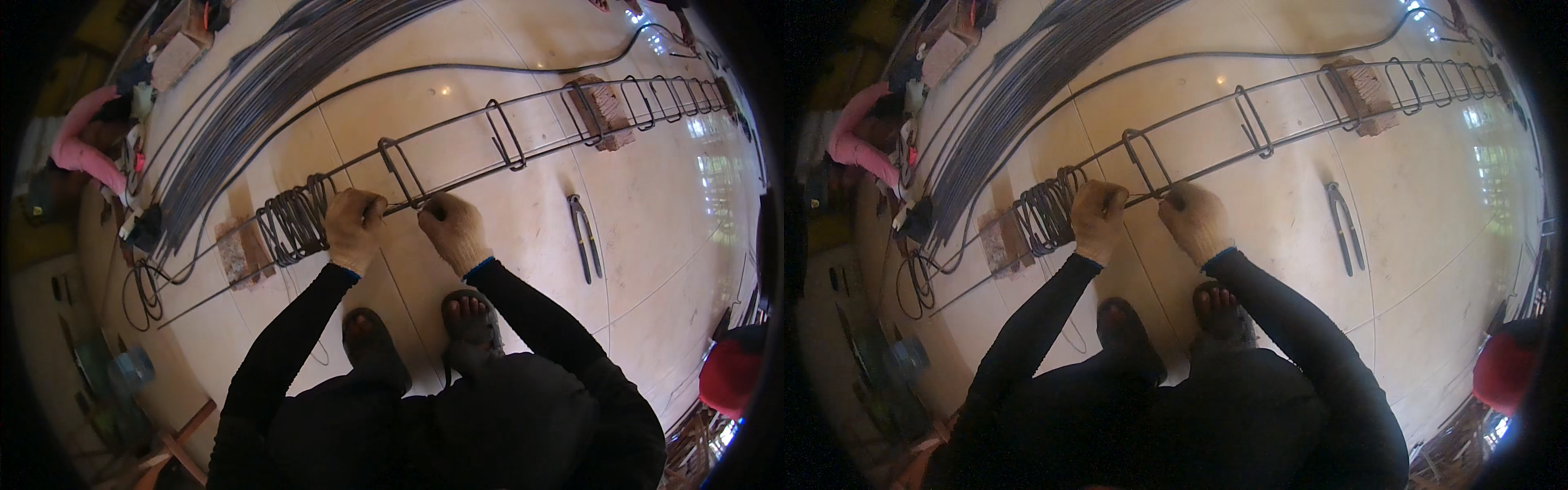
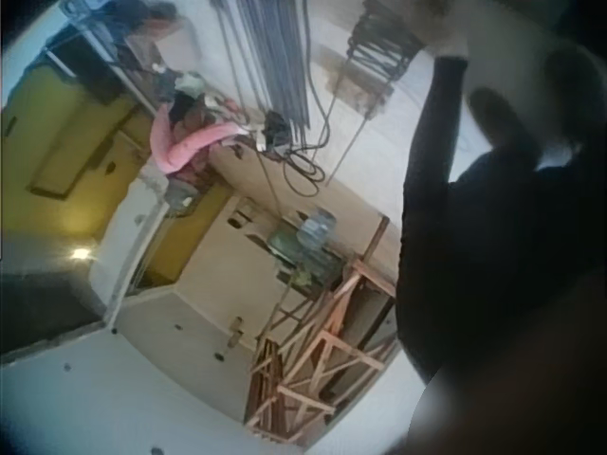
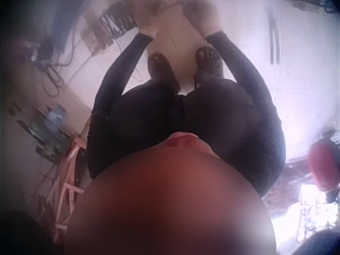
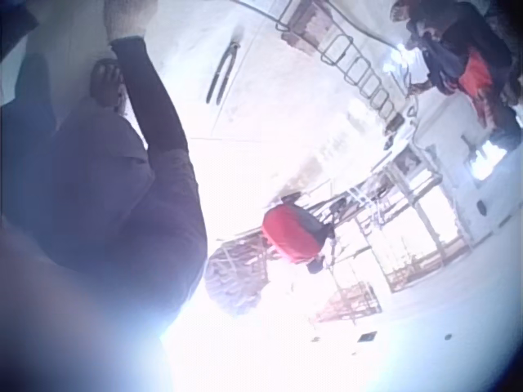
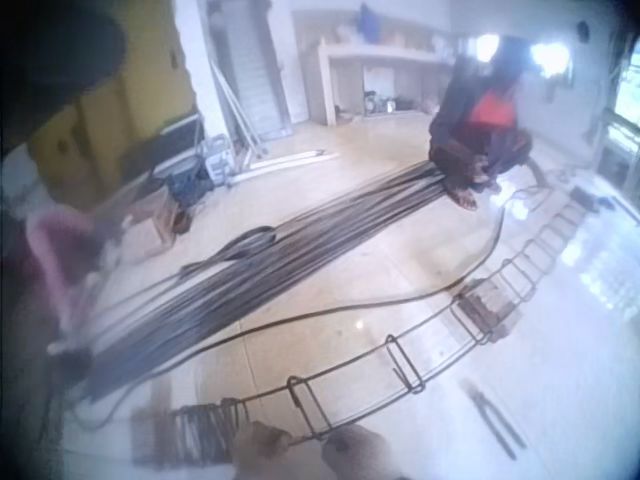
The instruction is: The person assembles a metal ladder-like frame by tying thin wire around the intersections of the rungs and side rails. They use pliers to twist and secure the wire, working along the length of the frame on the floor.
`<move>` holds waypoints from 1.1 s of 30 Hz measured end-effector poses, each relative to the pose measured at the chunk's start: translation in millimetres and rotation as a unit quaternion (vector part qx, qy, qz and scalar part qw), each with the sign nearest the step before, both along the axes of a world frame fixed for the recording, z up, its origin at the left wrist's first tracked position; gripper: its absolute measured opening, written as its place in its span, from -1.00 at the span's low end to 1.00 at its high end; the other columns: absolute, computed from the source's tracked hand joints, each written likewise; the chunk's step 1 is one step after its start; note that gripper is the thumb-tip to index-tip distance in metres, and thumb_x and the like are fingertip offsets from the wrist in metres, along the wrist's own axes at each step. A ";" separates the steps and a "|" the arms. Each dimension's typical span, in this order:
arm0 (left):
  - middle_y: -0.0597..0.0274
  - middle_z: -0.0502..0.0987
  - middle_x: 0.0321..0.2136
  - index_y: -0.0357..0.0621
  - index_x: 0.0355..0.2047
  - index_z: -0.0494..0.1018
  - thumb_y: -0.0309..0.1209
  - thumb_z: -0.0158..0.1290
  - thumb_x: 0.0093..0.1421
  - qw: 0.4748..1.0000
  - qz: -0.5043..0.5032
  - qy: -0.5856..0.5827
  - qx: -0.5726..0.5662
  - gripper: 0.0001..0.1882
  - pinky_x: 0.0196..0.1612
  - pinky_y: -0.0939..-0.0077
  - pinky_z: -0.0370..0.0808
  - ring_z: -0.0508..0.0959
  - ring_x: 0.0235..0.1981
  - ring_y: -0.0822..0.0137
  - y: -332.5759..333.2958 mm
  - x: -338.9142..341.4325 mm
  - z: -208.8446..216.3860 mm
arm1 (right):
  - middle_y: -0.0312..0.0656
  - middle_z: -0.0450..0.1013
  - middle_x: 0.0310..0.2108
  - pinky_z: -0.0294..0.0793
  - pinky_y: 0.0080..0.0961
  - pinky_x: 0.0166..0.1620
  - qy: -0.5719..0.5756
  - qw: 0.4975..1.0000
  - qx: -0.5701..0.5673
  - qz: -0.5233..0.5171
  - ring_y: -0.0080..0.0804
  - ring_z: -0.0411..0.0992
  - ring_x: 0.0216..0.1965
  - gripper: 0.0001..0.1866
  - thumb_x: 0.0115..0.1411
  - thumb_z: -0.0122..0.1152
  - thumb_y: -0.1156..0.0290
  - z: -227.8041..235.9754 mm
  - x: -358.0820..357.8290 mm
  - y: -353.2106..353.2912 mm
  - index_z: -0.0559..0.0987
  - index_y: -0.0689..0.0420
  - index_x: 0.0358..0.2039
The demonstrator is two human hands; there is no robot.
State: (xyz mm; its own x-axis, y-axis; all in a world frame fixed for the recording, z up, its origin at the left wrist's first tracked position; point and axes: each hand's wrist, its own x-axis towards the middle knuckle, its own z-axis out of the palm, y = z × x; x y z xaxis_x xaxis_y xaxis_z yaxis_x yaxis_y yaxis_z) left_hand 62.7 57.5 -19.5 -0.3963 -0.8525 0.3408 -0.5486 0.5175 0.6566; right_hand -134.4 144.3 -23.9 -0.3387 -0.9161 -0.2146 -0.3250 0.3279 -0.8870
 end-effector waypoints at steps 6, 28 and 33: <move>0.11 0.63 -0.37 -0.07 -0.29 0.64 -0.44 0.32 0.21 0.997 -0.013 -0.072 -0.039 -0.91 -0.11 0.01 0.53 0.64 -0.26 -0.06 23.3 11.0 -0.2 | -0.13 0.61 -0.31 0.61 -0.04 -0.18 0.282 0.941 -0.156 0.106 -0.02 0.61 -0.26 -0.92 0.08 0.46 0.37 24.4 -15.6 -10.9 0.76 0.03 -0.37; 0.18 0.72 -0.12 0.00 -0.08 0.76 -0.37 0.41 0.20 0.970 -0.085 -0.008 0.227 -0.74 0.15 0.11 0.59 0.68 -0.01 0.08 -20.0 -9.0 46.0 | -0.14 0.72 0.07 0.62 -0.48 0.02 -0.171 0.983 -0.040 -0.049 -0.48 0.55 -0.14 -0.45 0.47 0.00 0.62 24.4 -23.5 10.2 0.50 0.27 0.45; 0.21 0.70 -0.19 0.04 -0.17 0.78 -0.28 0.45 0.16 0.962 -0.218 -0.157 0.048 -0.77 0.07 0.09 0.59 0.68 -0.07 0.07 -34.8 -34.7 44.3 | -0.12 0.73 -0.02 0.63 -0.49 -0.02 -0.194 0.978 -0.033 -0.062 -0.48 0.57 -0.19 -0.50 0.47 0.05 0.59 17.7 -21.7 15.5 0.55 0.30 0.39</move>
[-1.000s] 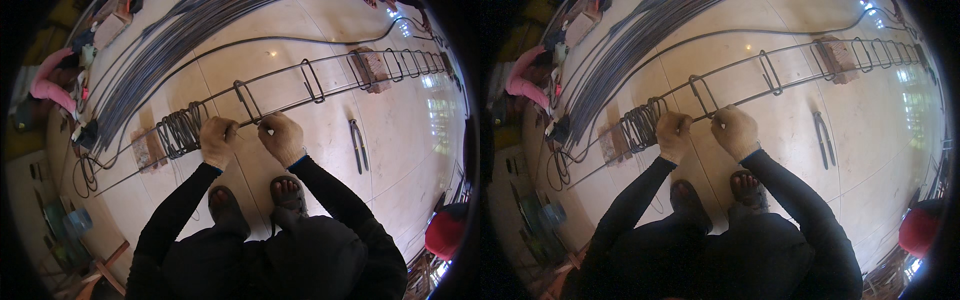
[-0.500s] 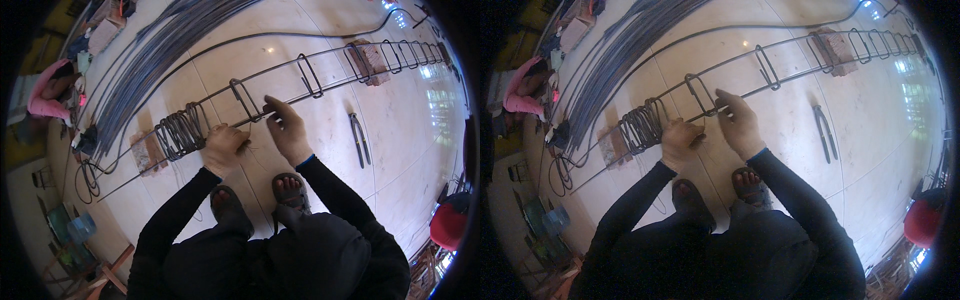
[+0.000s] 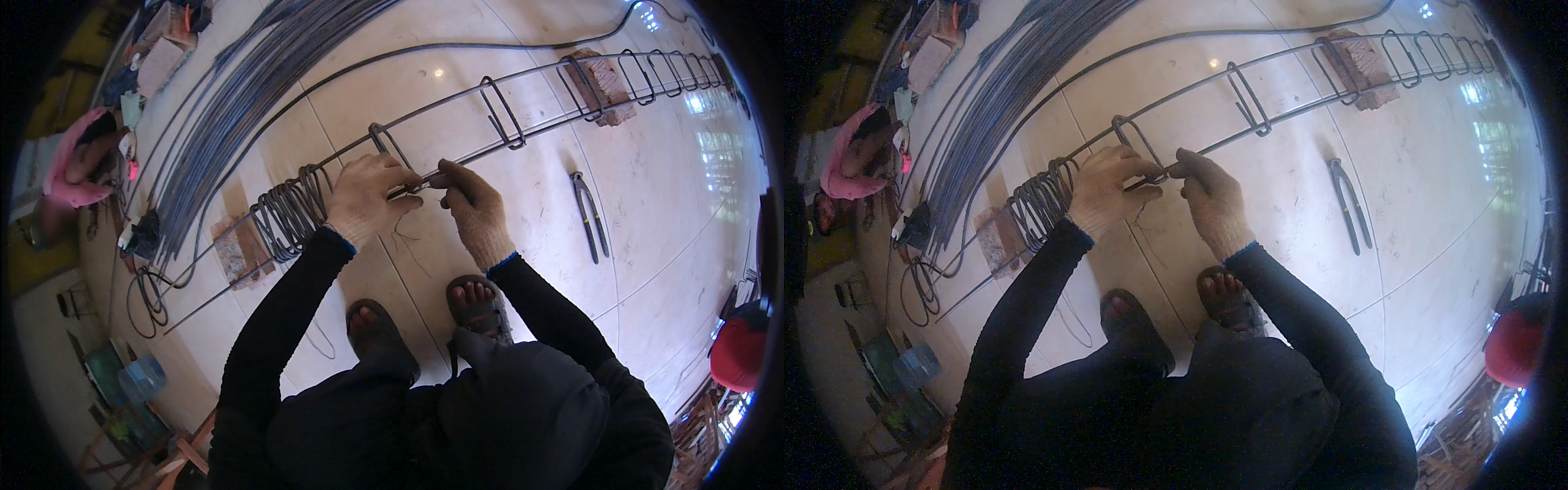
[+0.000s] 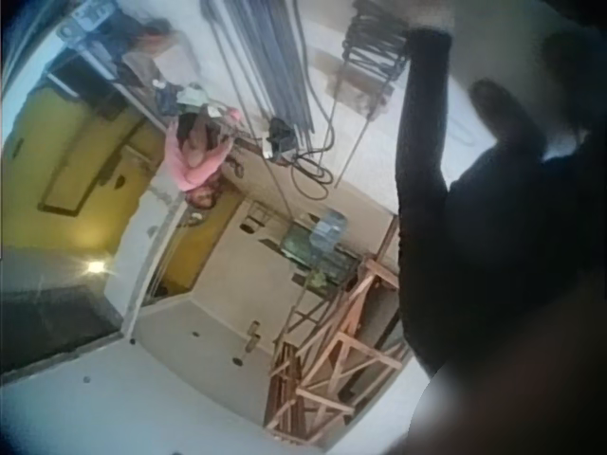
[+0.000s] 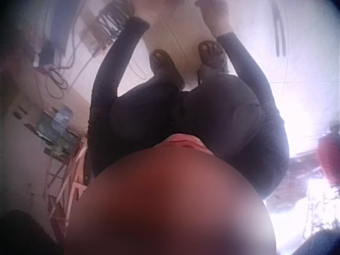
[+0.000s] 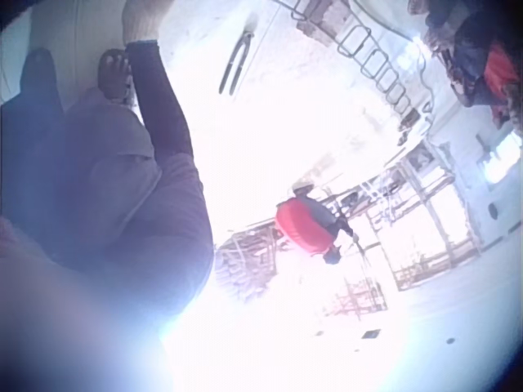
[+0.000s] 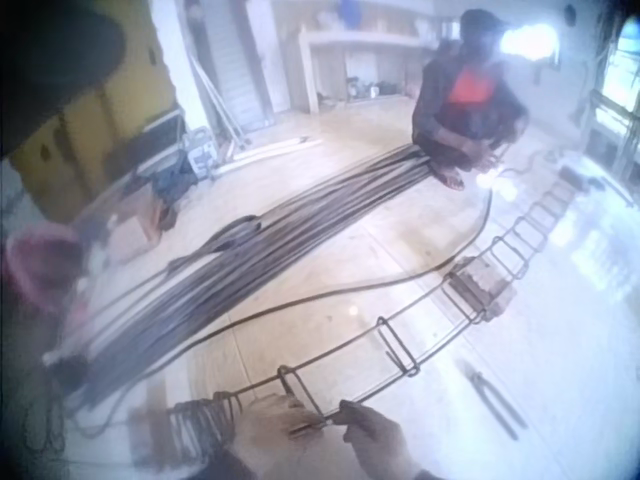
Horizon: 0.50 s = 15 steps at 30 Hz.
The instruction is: The person assembles a metal ladder-like frame by tying thin wire around the intersections of the rungs and side rails. They use pliers to twist and secure the wire, working along the length of the frame on the floor.
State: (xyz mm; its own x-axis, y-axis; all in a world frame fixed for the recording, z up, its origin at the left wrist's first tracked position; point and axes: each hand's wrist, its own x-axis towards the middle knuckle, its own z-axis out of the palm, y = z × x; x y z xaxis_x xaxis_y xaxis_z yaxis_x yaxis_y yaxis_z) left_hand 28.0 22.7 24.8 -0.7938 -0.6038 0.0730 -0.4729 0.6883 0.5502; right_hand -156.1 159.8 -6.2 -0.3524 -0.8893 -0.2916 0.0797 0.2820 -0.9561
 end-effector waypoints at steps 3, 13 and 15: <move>0.23 0.70 -0.24 0.05 -0.22 0.78 -0.29 0.46 0.14 1.000 -0.007 -0.022 -0.017 -0.80 0.04 0.09 0.58 0.68 -0.09 0.08 2.9 -5.8 -6.0 | -0.10 0.73 -0.07 0.63 -0.48 -0.07 0.026 0.999 0.043 0.019 -0.45 0.60 -0.21 -0.53 0.46 0.15 0.47 -2.3 -1.9 2.4 0.58 0.31 0.33; 0.17 0.67 -0.28 -0.05 -0.28 0.76 -0.35 0.40 0.18 0.999 -0.034 -0.026 0.030 -0.87 0.00 0.09 0.60 0.68 -0.12 0.05 -5.0 -13.0 0.9 | -0.20 0.65 -0.07 0.62 -0.36 -0.05 -0.498 0.849 0.163 0.071 -0.42 0.60 -0.11 -0.54 0.56 0.21 0.10 -8.8 32.1 16.6 0.62 0.17 0.26; 0.15 0.67 -0.28 -0.06 -0.28 0.76 -0.35 0.40 0.18 0.997 -0.016 -0.025 0.075 -0.87 0.00 0.10 0.60 0.67 -0.12 0.04 -4.9 -14.4 0.6 | -0.18 0.62 -0.02 0.62 -0.33 -0.06 -0.582 0.798 0.146 0.053 -0.42 0.60 -0.16 -0.54 0.58 0.16 0.13 -18.3 44.2 14.5 0.58 0.18 0.29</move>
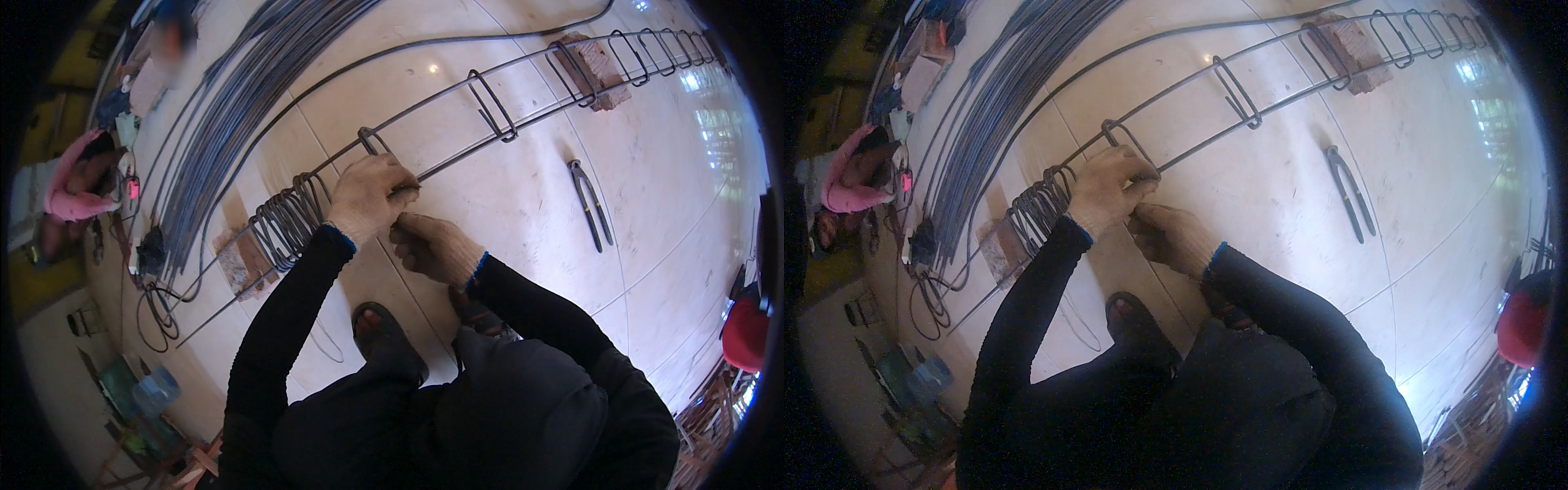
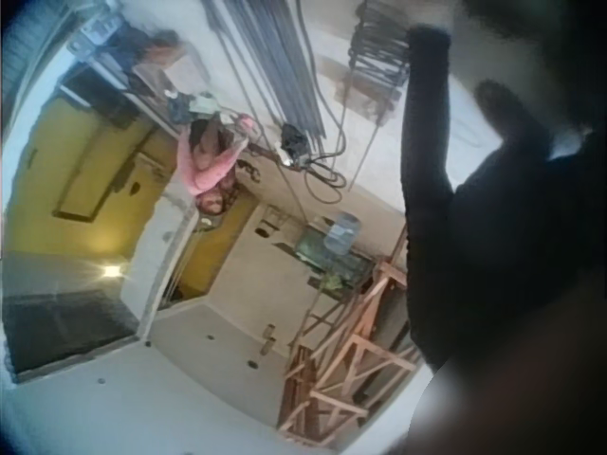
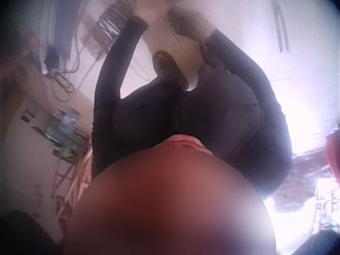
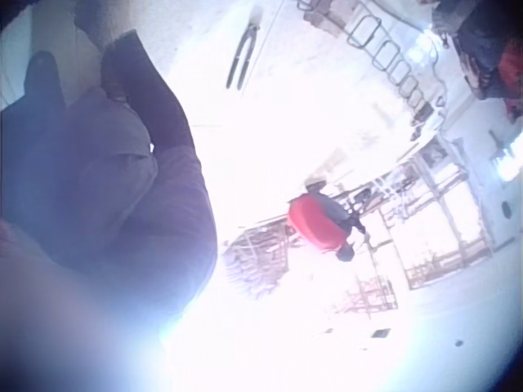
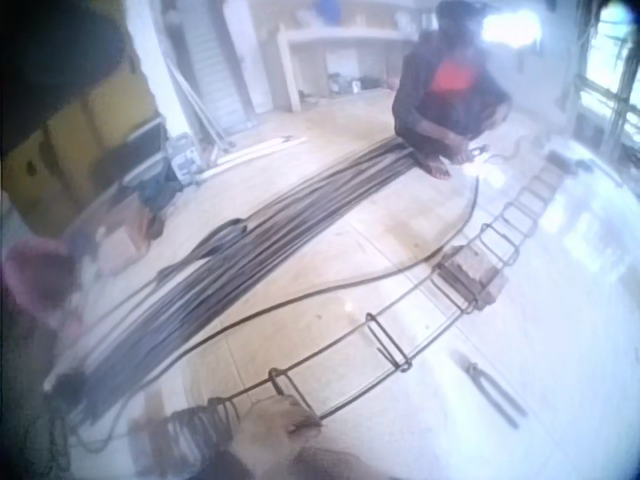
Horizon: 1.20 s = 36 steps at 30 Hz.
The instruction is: The person assembles a metal ladder-like frame by tying thin wire around the intersections of the rungs and side rails. They use pliers to twist and secure the wire, working along the length of the frame on the floor.
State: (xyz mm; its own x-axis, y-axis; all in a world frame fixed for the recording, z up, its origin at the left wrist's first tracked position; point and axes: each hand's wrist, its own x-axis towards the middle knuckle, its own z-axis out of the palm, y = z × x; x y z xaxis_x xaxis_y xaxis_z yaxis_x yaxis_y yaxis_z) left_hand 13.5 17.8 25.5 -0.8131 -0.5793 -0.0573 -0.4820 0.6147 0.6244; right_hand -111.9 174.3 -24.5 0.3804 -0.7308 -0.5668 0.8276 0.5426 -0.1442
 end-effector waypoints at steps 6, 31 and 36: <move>0.14 0.66 -0.29 -0.07 -0.28 0.75 -0.32 0.40 0.18 0.996 0.046 0.017 0.072 -0.85 0.02 0.10 0.59 0.67 -0.12 0.02 3.3 -1.0 -2.7 | -0.08 0.59 -0.08 0.57 -0.37 -0.22 0.519 0.826 -0.148 0.161 -0.38 0.52 -0.32 -0.73 0.53 0.14 0.34 -8.9 2.1 5.1 0.61 0.22 0.09; 0.18 0.69 -0.24 -0.01 -0.07 0.75 -0.39 0.37 0.19 0.982 0.060 0.033 -0.173 -0.72 -0.06 -0.04 0.55 0.67 -0.16 0.01 68.3 48.6 -26.2 | 0.01 0.64 -0.45 0.61 -0.23 -0.18 0.606 0.788 -0.075 0.077 -0.25 0.64 -0.34 -0.66 0.35 0.31 0.22 31.8 -26.9 -37.2 0.79 0.29 -0.24; 0.09 0.74 -0.17 -0.06 0.00 0.74 -0.29 0.28 0.39 0.973 0.204 0.097 -0.048 -0.75 -0.03 0.09 0.61 0.71 -0.16 -0.03 70.2 60.8 -9.3 | 0.03 0.68 -0.32 0.64 -0.21 -0.08 0.557 0.830 -0.028 0.029 -0.17 0.67 -0.25 -0.70 0.36 0.32 0.23 0.7 -54.5 -8.3 0.78 0.23 -0.18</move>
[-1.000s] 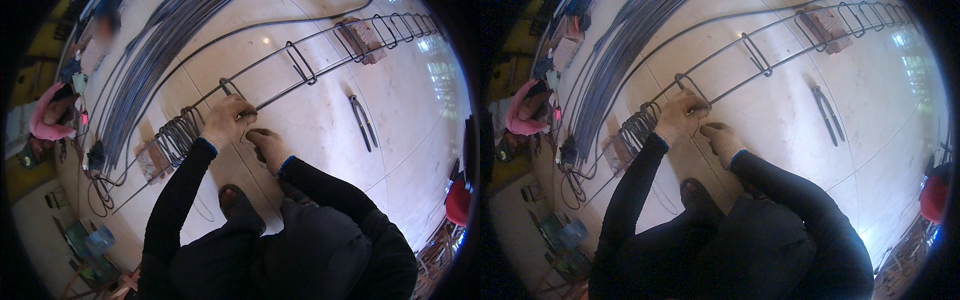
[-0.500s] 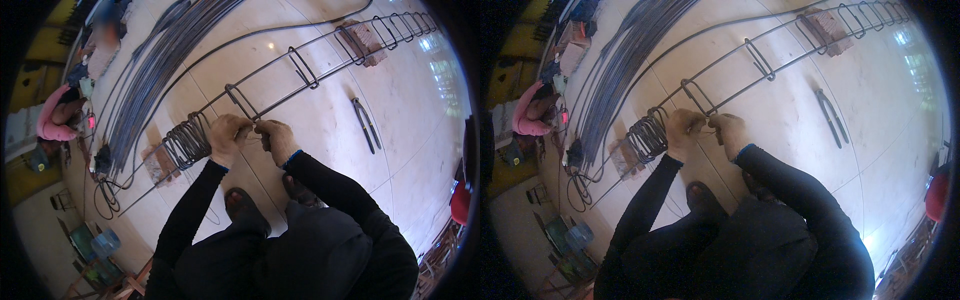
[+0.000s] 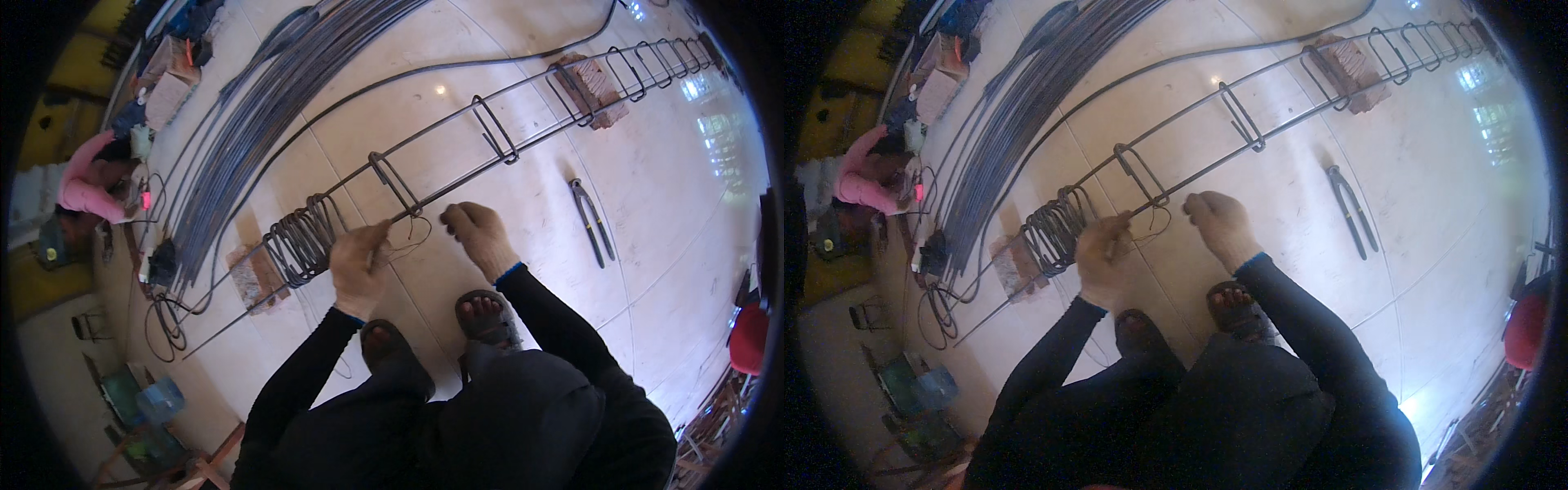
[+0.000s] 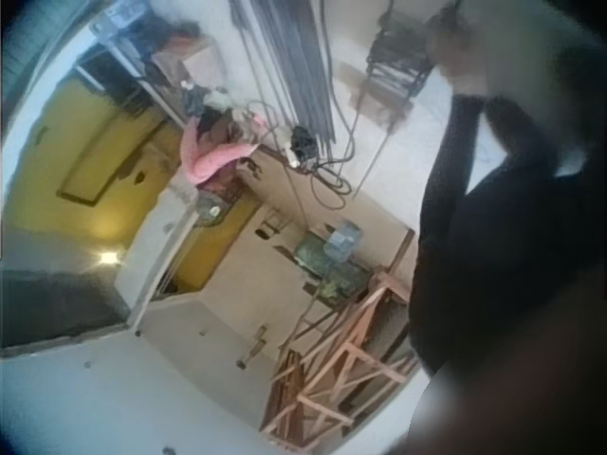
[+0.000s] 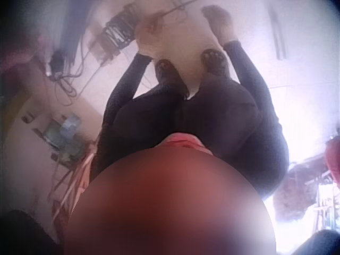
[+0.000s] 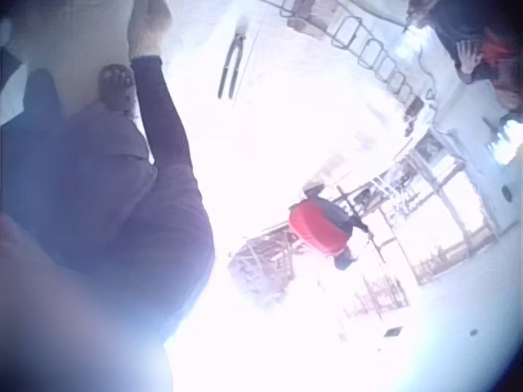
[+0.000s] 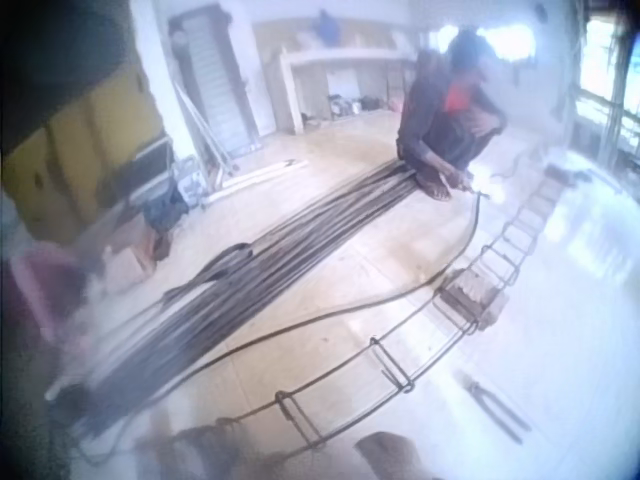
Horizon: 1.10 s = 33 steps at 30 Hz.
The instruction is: The person assembles a metal ladder-like frame by tying thin wire around the intersections of the rungs and side rails. They use pliers to twist and secure the wire, working along the length of the frame on the floor.
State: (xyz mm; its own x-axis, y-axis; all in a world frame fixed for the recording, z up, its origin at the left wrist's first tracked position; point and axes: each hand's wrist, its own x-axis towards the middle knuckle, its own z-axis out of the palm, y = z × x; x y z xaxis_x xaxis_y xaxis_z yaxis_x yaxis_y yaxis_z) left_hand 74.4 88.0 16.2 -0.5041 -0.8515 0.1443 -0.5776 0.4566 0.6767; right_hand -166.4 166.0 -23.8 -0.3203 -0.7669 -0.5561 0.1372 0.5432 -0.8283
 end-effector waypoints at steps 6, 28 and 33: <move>0.11 0.75 -0.07 -0.29 0.17 0.64 0.03 0.07 0.61 0.807 0.067 0.094 0.580 -0.44 -0.01 0.36 0.67 0.72 -0.14 0.30 -16.4 -2.3 8.2 | -0.09 0.66 0.00 0.53 -0.09 0.23 0.584 0.807 0.009 -0.093 -0.01 0.58 0.13 -0.67 0.04 0.67 0.33 -40.2 -108.5 75.9 0.74 0.04 -0.18; 0.36 0.66 -0.13 -0.09 0.05 0.57 -0.39 0.03 0.62 0.307 -0.005 0.548 0.778 -0.85 0.06 0.29 0.71 0.70 -0.22 0.37 46.2 -45.4 -47.8 | 0.20 0.53 0.15 0.70 0.03 0.25 -0.202 0.974 0.091 -0.039 0.06 0.59 0.16 -0.42 0.17 0.14 0.61 13.5 -56.1 111.5 0.49 0.48 0.24; 0.33 0.66 -0.26 -0.21 -0.03 0.62 -0.25 0.09 0.59 0.612 0.100 0.312 0.720 -0.73 -0.04 0.39 0.70 0.71 -0.24 0.37 33.7 -37.9 -3.2 | 0.23 0.47 0.29 0.58 0.12 0.39 -0.337 0.922 0.096 0.162 0.16 0.47 0.38 -0.23 0.33 0.48 0.30 50.1 -27.6 56.8 0.40 0.46 0.40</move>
